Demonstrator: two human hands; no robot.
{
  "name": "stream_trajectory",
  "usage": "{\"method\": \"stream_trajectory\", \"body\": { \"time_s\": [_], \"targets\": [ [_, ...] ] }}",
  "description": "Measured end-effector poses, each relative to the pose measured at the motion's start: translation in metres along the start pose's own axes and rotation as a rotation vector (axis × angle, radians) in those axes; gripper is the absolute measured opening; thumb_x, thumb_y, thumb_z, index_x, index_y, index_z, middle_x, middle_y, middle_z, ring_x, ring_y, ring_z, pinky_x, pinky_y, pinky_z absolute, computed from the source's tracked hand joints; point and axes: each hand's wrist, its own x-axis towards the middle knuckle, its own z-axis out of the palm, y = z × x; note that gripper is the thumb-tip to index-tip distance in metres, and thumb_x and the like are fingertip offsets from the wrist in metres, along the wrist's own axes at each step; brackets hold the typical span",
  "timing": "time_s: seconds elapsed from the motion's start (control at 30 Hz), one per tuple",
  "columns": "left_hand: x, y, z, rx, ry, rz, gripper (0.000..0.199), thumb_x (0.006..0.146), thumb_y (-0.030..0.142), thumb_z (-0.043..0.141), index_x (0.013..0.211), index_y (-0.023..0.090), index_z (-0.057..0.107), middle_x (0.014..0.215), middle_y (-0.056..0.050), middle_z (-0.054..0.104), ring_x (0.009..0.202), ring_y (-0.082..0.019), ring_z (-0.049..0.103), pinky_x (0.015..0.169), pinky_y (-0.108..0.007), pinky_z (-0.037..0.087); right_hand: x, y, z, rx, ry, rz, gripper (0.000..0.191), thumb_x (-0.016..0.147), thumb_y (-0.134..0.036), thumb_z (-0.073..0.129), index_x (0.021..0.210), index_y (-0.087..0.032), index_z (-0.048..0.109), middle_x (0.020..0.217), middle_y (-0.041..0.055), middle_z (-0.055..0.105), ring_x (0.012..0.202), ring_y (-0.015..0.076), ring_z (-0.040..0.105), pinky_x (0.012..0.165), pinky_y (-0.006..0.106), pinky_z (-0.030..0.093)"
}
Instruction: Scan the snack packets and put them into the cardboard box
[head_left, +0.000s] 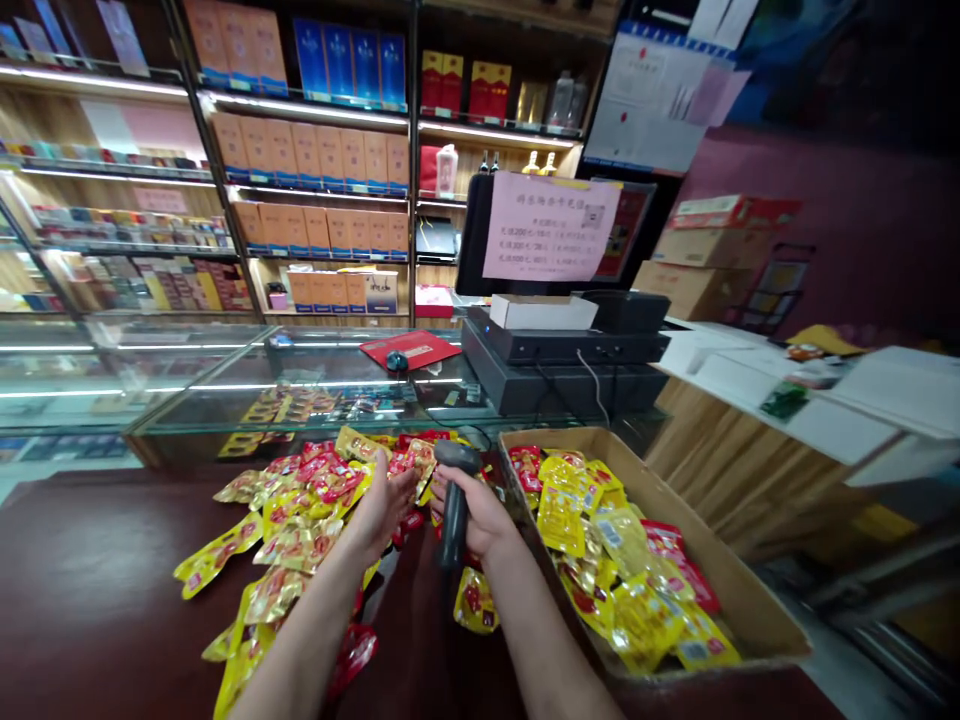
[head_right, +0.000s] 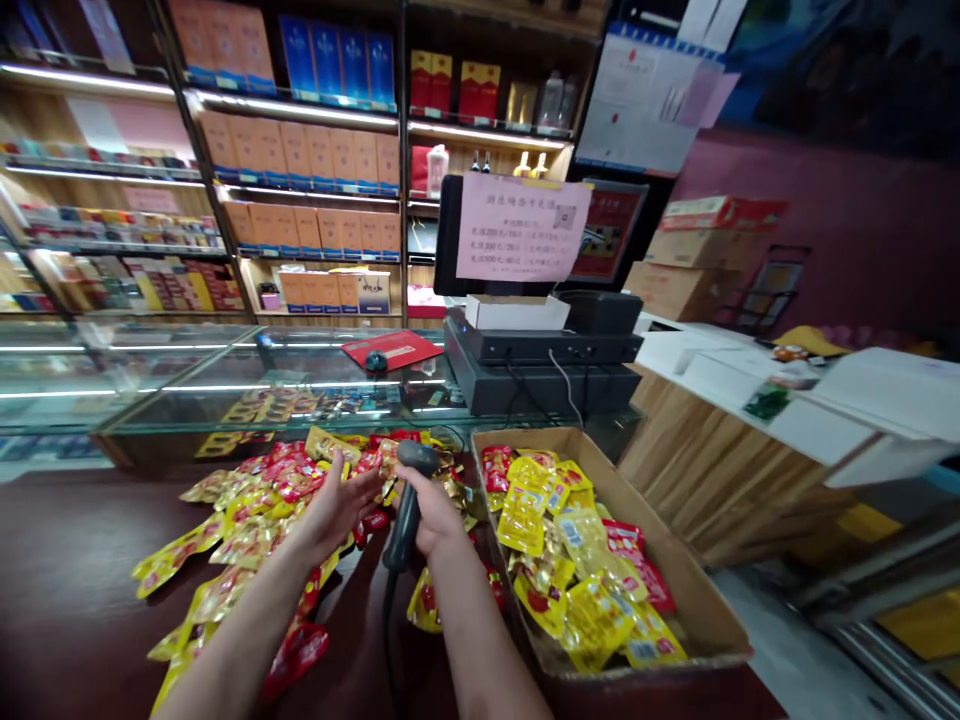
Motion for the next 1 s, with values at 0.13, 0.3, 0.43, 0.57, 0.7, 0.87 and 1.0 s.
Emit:
{"method": "stream_trajectory", "body": {
  "time_s": [0.13, 0.3, 0.43, 0.57, 0.7, 0.87, 1.0],
  "targets": [
    [0.014, -0.011, -0.001, 0.068, 0.096, 0.158, 0.074, 0.077, 0.070, 0.038, 0.129, 0.018, 0.051, 0.146, -0.007, 0.033, 0.137, -0.022, 0.024, 0.109, -0.030, 0.020, 0.024, 0.005, 0.005, 0.056, 0.129, 0.047, 0.020, 0.064, -0.028, 0.072, 0.070, -0.015, 0.058, 0.055, -0.0025, 0.057, 0.047, 0.0091, 0.051, 0.047, 0.021, 0.040],
    [0.028, -0.017, -0.007, 0.119, 0.156, 0.257, 0.058, 0.079, 0.063, 0.045, 0.114, 0.020, 0.062, 0.141, -0.007, 0.043, 0.135, -0.023, 0.029, 0.104, -0.029, 0.028, 0.034, 0.009, 0.006, 0.045, 0.134, 0.003, 0.020, 0.061, -0.026, 0.073, 0.073, -0.014, 0.062, 0.054, -0.0029, 0.058, 0.047, 0.0085, 0.050, 0.047, 0.021, 0.039],
    [0.027, -0.014, -0.006, 0.210, 0.185, 0.250, 0.059, 0.077, 0.065, 0.045, 0.107, 0.018, 0.065, 0.130, -0.010, 0.055, 0.128, -0.027, 0.039, 0.099, -0.032, 0.035, 0.033, 0.010, 0.005, 0.074, 0.120, 0.003, 0.019, 0.062, -0.024, 0.071, 0.074, -0.012, 0.064, 0.055, -0.0022, 0.060, 0.046, 0.0073, 0.049, 0.048, 0.019, 0.039],
    [0.019, -0.010, -0.004, 0.299, 0.091, 0.273, 0.055, 0.077, 0.063, 0.047, 0.100, 0.017, 0.066, 0.106, -0.011, 0.067, 0.103, -0.025, 0.059, 0.083, -0.031, 0.046, 0.023, 0.014, 0.002, 0.107, 0.033, -0.022, 0.026, 0.064, -0.027, 0.070, 0.085, -0.013, 0.068, 0.077, 0.0051, 0.070, 0.071, 0.0134, 0.063, 0.062, 0.021, 0.047],
    [0.012, -0.011, -0.002, 0.402, 0.120, 0.301, 0.047, 0.070, 0.055, 0.063, 0.092, 0.014, 0.066, 0.087, -0.007, 0.068, 0.080, -0.017, 0.062, 0.069, -0.025, 0.047, 0.001, 0.019, 0.002, 0.058, 0.043, -0.143, 0.031, 0.060, -0.028, 0.074, 0.088, -0.015, 0.070, 0.089, 0.0060, 0.072, 0.089, 0.0194, 0.064, 0.074, 0.025, 0.048],
    [0.007, -0.016, 0.002, 0.467, 0.129, 0.309, 0.040, 0.062, 0.047, 0.072, 0.081, 0.012, 0.068, 0.068, -0.002, 0.065, 0.057, -0.010, 0.055, 0.055, -0.021, 0.042, -0.030, 0.018, -0.003, -0.018, 0.031, -0.231, 0.031, 0.061, -0.029, 0.074, 0.088, -0.015, 0.071, 0.090, 0.0057, 0.072, 0.092, 0.0206, 0.063, 0.082, 0.028, 0.046],
    [0.011, -0.021, 0.004, 0.451, 0.010, 0.245, 0.038, 0.058, 0.040, 0.077, 0.084, 0.013, 0.070, 0.077, -0.005, 0.069, 0.061, -0.013, 0.060, 0.057, -0.022, 0.044, -0.046, 0.015, -0.017, -0.040, 0.055, -0.285, 0.031, 0.061, -0.029, 0.074, 0.088, -0.015, 0.069, 0.091, 0.0050, 0.071, 0.089, 0.0176, 0.063, 0.079, 0.025, 0.046]
  ]
}}
